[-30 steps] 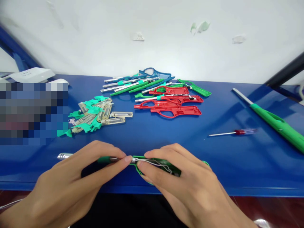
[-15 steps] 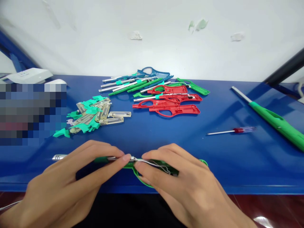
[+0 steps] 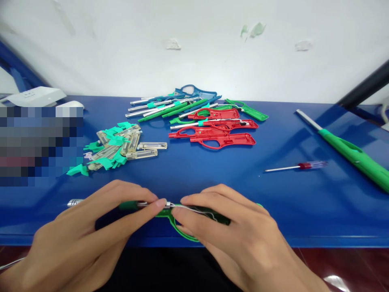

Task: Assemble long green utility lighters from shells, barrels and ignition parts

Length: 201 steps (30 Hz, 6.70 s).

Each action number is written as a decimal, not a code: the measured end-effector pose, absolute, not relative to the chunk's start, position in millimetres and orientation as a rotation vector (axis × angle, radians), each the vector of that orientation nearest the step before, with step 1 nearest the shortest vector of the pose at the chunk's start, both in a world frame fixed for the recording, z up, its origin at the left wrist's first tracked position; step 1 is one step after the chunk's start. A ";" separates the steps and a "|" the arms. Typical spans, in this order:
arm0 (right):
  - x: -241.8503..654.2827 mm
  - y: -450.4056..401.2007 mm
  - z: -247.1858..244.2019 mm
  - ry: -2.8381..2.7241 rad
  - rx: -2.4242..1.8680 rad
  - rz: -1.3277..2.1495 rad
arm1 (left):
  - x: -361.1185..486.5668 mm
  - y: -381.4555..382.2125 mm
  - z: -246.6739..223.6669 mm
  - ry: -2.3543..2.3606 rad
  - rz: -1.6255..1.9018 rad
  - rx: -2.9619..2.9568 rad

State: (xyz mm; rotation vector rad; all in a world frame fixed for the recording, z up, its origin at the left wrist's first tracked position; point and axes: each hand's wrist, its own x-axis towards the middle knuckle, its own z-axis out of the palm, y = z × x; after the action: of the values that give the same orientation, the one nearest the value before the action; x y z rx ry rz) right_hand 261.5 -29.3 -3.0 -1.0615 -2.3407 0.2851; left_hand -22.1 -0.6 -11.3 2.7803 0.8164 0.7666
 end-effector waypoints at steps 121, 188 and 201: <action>245.4 -26.1 -7.2 -2.212 -1.149 0.140 | -35.4 3.1 -11.3 1.002 0.654 2.680; 239.8 -3.7 4.3 -2.290 -1.091 0.069 | -31.7 15.3 -7.9 0.839 0.759 2.750; 239.9 -10.9 6.3 -2.353 -1.025 0.133 | -22.3 11.3 -6.3 0.886 0.895 2.690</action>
State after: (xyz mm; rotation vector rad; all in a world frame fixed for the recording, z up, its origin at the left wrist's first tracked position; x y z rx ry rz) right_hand 239.9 -10.9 6.3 -1.0247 -2.3526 0.1330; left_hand -22.3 11.3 -6.3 2.6901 0.8863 0.8950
